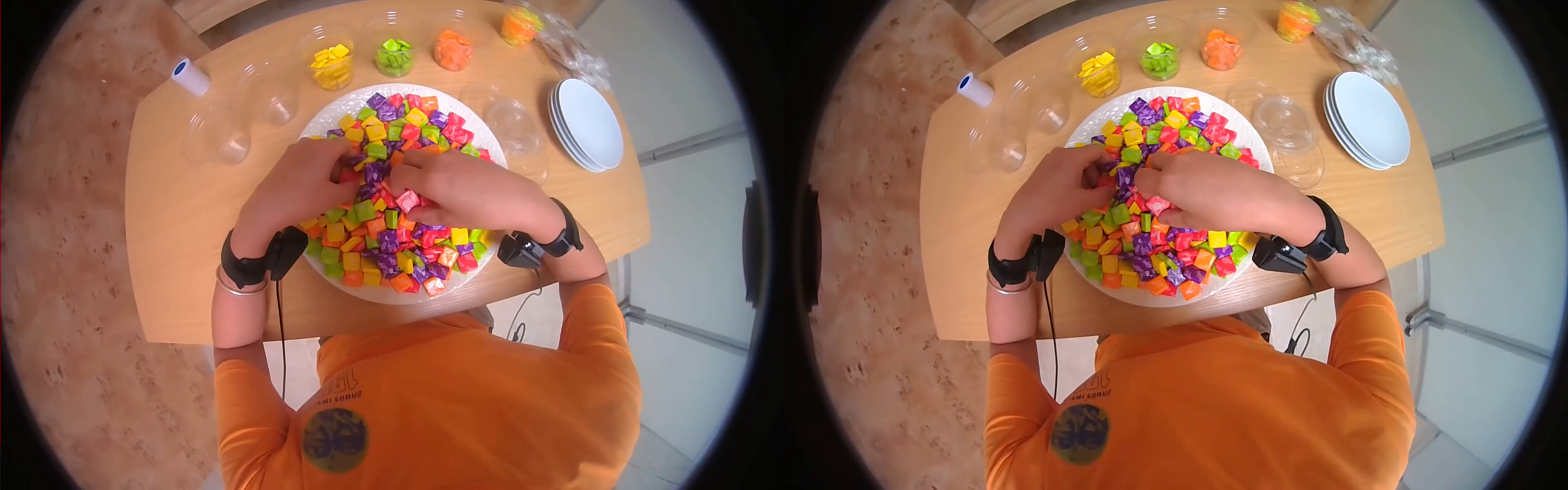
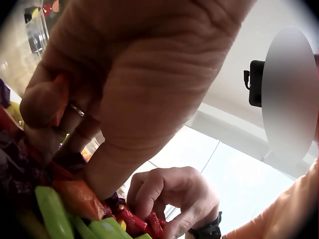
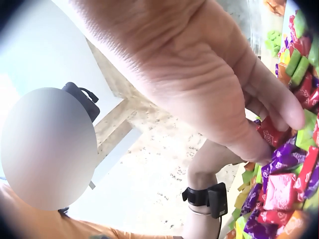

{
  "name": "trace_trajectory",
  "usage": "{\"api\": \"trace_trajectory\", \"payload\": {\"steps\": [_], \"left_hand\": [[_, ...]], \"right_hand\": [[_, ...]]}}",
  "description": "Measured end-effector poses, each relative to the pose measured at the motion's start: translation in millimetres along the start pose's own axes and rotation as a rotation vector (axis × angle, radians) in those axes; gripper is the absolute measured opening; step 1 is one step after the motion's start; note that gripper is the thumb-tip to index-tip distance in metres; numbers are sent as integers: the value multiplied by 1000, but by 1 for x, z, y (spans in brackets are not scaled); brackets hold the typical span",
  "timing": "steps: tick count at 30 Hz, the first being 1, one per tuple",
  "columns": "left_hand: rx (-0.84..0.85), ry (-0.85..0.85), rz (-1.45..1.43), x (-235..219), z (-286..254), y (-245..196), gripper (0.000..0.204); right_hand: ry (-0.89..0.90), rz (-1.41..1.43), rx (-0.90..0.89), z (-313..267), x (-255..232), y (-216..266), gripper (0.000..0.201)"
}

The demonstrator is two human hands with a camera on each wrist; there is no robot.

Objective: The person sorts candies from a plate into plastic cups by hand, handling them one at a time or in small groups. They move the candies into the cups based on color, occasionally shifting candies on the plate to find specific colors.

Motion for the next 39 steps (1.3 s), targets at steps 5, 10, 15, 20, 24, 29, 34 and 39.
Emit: {"api": "trace_trajectory", "payload": {"steps": [5, 10, 15, 20, 24, 29, 34, 39], "left_hand": [[-107, 9, -100, -9, 3, 13, 20], [-138, -60, -98, -41, -1, 26, 18], [-38, -15, 31, -39, -9, 19, 20], [45, 2, 191, -26, -12, 13, 23], [83, -14, 314, -17, -14, 10, 28], [201, -72, 237, -17, -10, 9, 32], [124, 33, 121, -12, -8, 12, 29], [60, 48, 94, -13, -5, 10, 22]], "right_hand": [[-28, 57, -15, 2, -4, -3, 28], [-26, 106, 12, 5, -10, -15, 27], [17, 198, 129, 9, -13, -17, 25], [-14, 325, 246, 5, -12, -15, 21], [-218, 63, 10, 2, 1, -3, 24], [-174, 22, 58, 1, 8, -3, 25], [-99, 44, -1, -1, 8, 1, 32], [-95, -3, -28, -2, 11, 6, 29]]}}
Point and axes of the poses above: each hand's wrist, its own z-axis towards the middle knuckle, its own x-axis out of the palm, y = z × x, the point moved 8 cm from there along z, towards the middle knuckle, and after that the axes turned 13 degrees about -y, right-handed, at the moved point
